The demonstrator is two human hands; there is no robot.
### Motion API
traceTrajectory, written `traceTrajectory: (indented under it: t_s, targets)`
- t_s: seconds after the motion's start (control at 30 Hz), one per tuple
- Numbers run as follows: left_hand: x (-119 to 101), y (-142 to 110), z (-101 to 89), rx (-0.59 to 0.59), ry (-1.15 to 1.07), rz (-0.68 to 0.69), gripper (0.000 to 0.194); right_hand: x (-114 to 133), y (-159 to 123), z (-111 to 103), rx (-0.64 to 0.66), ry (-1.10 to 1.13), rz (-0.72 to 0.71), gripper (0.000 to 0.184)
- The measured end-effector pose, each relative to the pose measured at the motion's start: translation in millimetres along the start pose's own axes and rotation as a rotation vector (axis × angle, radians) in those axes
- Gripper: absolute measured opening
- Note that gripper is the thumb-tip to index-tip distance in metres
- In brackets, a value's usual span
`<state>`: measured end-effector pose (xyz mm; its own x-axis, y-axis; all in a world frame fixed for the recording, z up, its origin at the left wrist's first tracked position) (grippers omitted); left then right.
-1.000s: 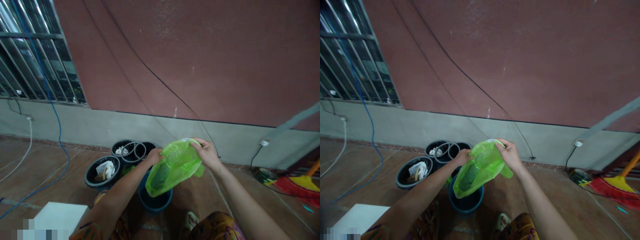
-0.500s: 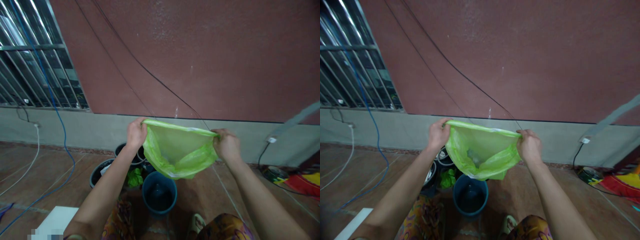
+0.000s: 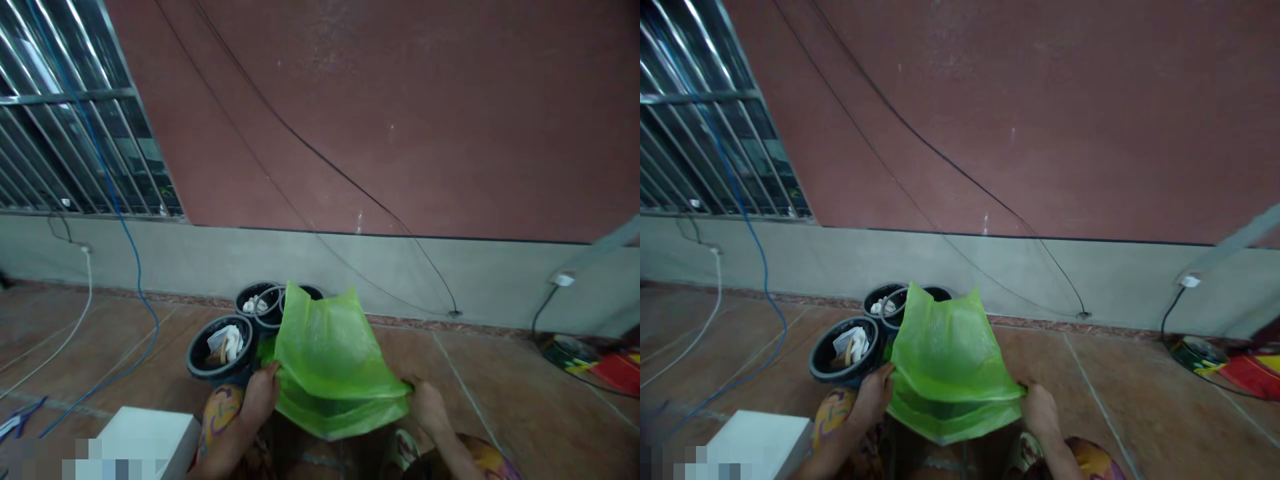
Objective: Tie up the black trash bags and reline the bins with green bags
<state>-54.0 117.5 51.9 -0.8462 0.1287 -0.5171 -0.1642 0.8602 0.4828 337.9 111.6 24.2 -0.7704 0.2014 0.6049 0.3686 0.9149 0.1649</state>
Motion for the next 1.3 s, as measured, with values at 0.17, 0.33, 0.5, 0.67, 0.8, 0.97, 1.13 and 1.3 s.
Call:
traceTrajectory:
  t_s: [0.17,0.33,0.5,0.67,0.8,0.97,1.13,1.3]
  targets:
    - [-70,85,-71.2,-0.239,-0.156,-0.066,0.040,73,42,-94,-0.368,0.015,-0.093,0.045]
    - [-96,73,-119.8,-0.752,-0.210,0.227,0.041,100,7,-142,-0.977,0.312,-0.226,0.047]
    - [-35,-18,-37.2,-0.122,-0.057,0.205,0.043,27,-32,-42,-0.323,0.010,-0.025,0.041]
    - [-12,-32,-4.2,0.093,0.086,-0.101,0.042,-15,-31,-3,-0.098,-0.181,0.103,0.046]
    - [-58,34,-39.8,-0.044,-0.026,-0.047,0.042,35,6,-68,-0.316,-0.077,0.013,0.048]
    - [-94,73,-86.4,-0.431,-0.140,0.074,0.046,87,11,-139,-0.886,0.219,-0.171,0.046]
    - [-51,0,-33.7,0.001,-0.014,0.031,0.048,18,-24,-59,-0.411,-0.138,-0.133,0.038]
    - [-25,-44,-9.8,0.215,0.040,-0.139,0.059,-36,-36,-27,-0.203,-0.359,0.008,0.042]
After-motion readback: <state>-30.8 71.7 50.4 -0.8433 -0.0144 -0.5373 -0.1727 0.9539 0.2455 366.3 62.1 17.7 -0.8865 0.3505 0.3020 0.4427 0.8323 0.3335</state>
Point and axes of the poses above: each hand's wrist, its own y-axis towards the middle knuckle, its own z-axis out of the palm, x = y × z, the point moved 4 cm from there along y, towards the middle knuckle, and after that the axes turned 15 degrees about -x, right-handed, at the moved point
